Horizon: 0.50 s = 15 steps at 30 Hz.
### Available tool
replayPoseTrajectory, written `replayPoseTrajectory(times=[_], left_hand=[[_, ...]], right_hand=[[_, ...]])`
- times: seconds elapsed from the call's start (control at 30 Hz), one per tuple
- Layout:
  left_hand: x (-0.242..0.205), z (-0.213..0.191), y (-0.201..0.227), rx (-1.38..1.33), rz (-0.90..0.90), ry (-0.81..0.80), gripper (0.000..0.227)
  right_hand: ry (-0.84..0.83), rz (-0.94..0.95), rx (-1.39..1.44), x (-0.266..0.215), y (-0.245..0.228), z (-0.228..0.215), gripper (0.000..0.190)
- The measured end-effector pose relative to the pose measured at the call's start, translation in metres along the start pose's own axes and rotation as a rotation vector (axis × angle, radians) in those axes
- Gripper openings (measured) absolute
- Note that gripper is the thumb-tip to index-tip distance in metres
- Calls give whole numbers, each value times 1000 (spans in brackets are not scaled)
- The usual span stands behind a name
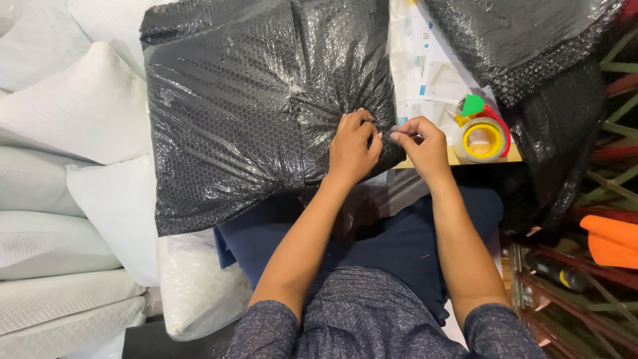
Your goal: Taping and sealing a large item wrapped in black bubble wrap using a tape dispenser.
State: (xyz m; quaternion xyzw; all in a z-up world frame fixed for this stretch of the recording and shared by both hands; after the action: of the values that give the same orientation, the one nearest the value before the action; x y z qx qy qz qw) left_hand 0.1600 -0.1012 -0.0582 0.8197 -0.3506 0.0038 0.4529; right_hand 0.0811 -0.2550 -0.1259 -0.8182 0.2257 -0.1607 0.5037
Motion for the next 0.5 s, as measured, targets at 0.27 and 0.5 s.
replayPoseTrajectory(times=[0.27, 0.5], left_hand=[[0, 3, -3, 0, 2, 3, 17], [-1, 5, -5, -2, 7, 1, 15]], right_hand=[[4, 13, -91, 0, -6, 7, 19], [57, 54, -169, -1, 0, 6, 22]])
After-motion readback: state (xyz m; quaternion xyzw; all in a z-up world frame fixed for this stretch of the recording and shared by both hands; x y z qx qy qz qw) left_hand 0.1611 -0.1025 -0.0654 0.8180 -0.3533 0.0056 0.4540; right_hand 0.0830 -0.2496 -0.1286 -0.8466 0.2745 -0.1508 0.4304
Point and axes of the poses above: each hand's wrist, its own x-axis towards the middle knuckle, its own z-axis out of the palm, y = z × x, the point moved 9 cm from there along x, towards the middle knuckle, and after that the axes turned 12 degrees about -x, right-handed, at the moved point
